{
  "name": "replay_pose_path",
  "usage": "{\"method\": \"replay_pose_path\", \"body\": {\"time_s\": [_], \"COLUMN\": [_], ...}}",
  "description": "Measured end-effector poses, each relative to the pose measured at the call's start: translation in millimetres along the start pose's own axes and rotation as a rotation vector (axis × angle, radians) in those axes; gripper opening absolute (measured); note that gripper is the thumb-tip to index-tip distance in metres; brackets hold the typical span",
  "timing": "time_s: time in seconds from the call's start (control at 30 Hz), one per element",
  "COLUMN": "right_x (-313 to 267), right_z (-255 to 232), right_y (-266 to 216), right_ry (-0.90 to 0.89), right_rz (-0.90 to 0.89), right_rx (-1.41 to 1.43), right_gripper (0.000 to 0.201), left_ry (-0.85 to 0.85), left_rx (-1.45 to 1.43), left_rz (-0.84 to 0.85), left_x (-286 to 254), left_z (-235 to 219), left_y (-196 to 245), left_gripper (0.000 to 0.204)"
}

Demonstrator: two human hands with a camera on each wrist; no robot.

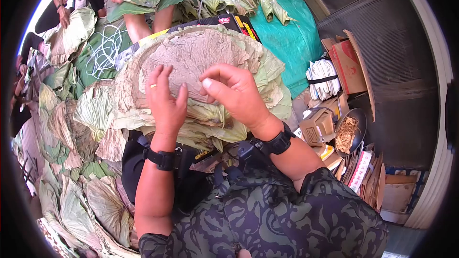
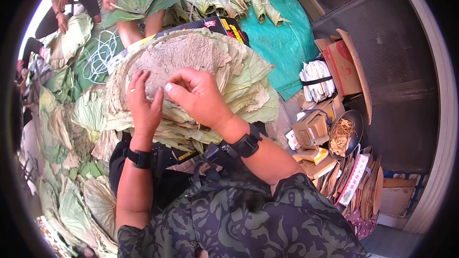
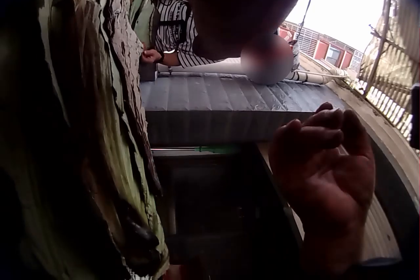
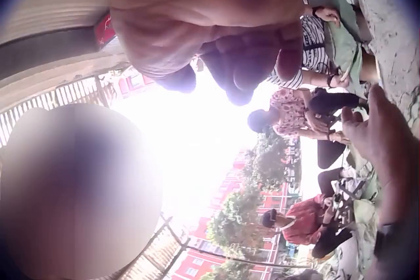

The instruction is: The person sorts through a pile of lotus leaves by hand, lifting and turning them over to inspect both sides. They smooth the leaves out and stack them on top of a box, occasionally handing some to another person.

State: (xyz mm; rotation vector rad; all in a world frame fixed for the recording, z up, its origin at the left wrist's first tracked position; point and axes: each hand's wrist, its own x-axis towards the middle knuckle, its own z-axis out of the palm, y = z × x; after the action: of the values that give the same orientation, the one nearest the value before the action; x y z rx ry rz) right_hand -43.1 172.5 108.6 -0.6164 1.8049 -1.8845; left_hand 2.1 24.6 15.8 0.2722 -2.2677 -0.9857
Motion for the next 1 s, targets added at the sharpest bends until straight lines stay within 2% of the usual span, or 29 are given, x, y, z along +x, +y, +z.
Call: {"method": "replay_pose_path", "body": {"time_s": [0.07,0.1,0.17,0.2,0.23,0.27,0.37,0.47,0.53,0.57,0.6,0.67,0.7,0.77,0.8,0.87,0.93,0.97,1.0], "right_x": [4.2,7.3,12.3,13.5,14.1,15.6,20.6,23.1,26.2,27.4,29.8,35.2,36.5,39.3,37.3,35.9,34.3,31.2,25.3], "right_z": [-8.7,-14.1,-28.8,-36.4,-44.0,-50.0,-58.1,-48.1,-35.5,-30.7,-23.6,-4.8,6.0,39.7,38.6,47.0,58.5,66.1,74.3], "right_y": [26.6,34.8,46.9,54.0,61.2,67.5,67.0,40.7,22.4,23.3,21.1,14.0,14.3,-13.2,-13.2,-12.3,-7.4,-3.1,3.0], "right_ry": [0.073,0.071,0.087,0.091,0.001,-0.094,-0.187,-0.258,-0.345,-0.318,-0.314,-0.491,-0.524,-0.761,-0.754,-0.762,-0.79,-0.813,-0.84], "right_rz": [-0.042,-0.044,-0.323,-0.32,-0.168,-0.013,0.039,0.054,-0.04,-0.14,-0.139,-0.123,-0.199,-0.118,-0.128,-0.148,-0.17,-0.176,-0.177], "right_rx": [-0.416,-0.411,-0.935,-0.931,-1.083,-1.229,-1.226,-1.316,-1.49,-1.497,-1.496,-1.586,-1.59,-1.616,-1.611,-1.591,-1.564,-1.539,-1.507], "right_gripper": [0.023,0.023,0.03,0.03,0.033,0.035,0.038,0.034,0.028,0.022,0.022,0.019,0.013,0.022,0.022,0.021,0.021,0.021,0.02], "left_ry": [-0.173,-0.242,-0.316,-0.432,-0.549,-0.551,-0.598,-0.593,-0.559,-0.547,-0.549,-0.527,-0.528,-0.667,-0.666,-0.371,-0.366,-0.46,-0.435], "left_rx": [0.024,0.063,0.103,0.151,0.198,0.199,0.2,0.2,0.166,0.157,0.157,0.154,0.16,-0.11,-0.099,0.311,0.222,0.113,0.107], "left_rz": [0.015,0.028,0.044,0.028,0.011,0.011,-0.007,0.012,0.008,0.013,0.016,0.031,0.035,-0.149,-0.144,0.229,0.074,0.012,0.025], "left_x": [-12.0,-14.3,-17.6,-20.4,-22.5,-22.2,-19.6,-19.3,-18.2,-18.1,-18.6,-20.1,-16.0,-3.4,-9.0,-30.3,-27.4,-21.8,-22.2], "left_z": [11.1,11.5,12.9,15.4,16.7,16.4,16.7,16.2,15.2,14.9,15.3,16.7,15.9,13.1,14.7,20.7,25.0,20.9,24.5], "left_y": [-0.1,5.0,8.6,7.9,7.7,7.3,6.0,6.9,7.2,7.4,5.5,0.5,3.4,9.9,3.2,-17.6,-9.7,-2.1,-4.3], "left_gripper": [0.047,0.048,0.05,0.051,0.053,0.053,0.055,0.055,0.056,0.056,0.056,0.056,0.056,0.06,0.06,0.063,0.06,0.064,0.064]}}
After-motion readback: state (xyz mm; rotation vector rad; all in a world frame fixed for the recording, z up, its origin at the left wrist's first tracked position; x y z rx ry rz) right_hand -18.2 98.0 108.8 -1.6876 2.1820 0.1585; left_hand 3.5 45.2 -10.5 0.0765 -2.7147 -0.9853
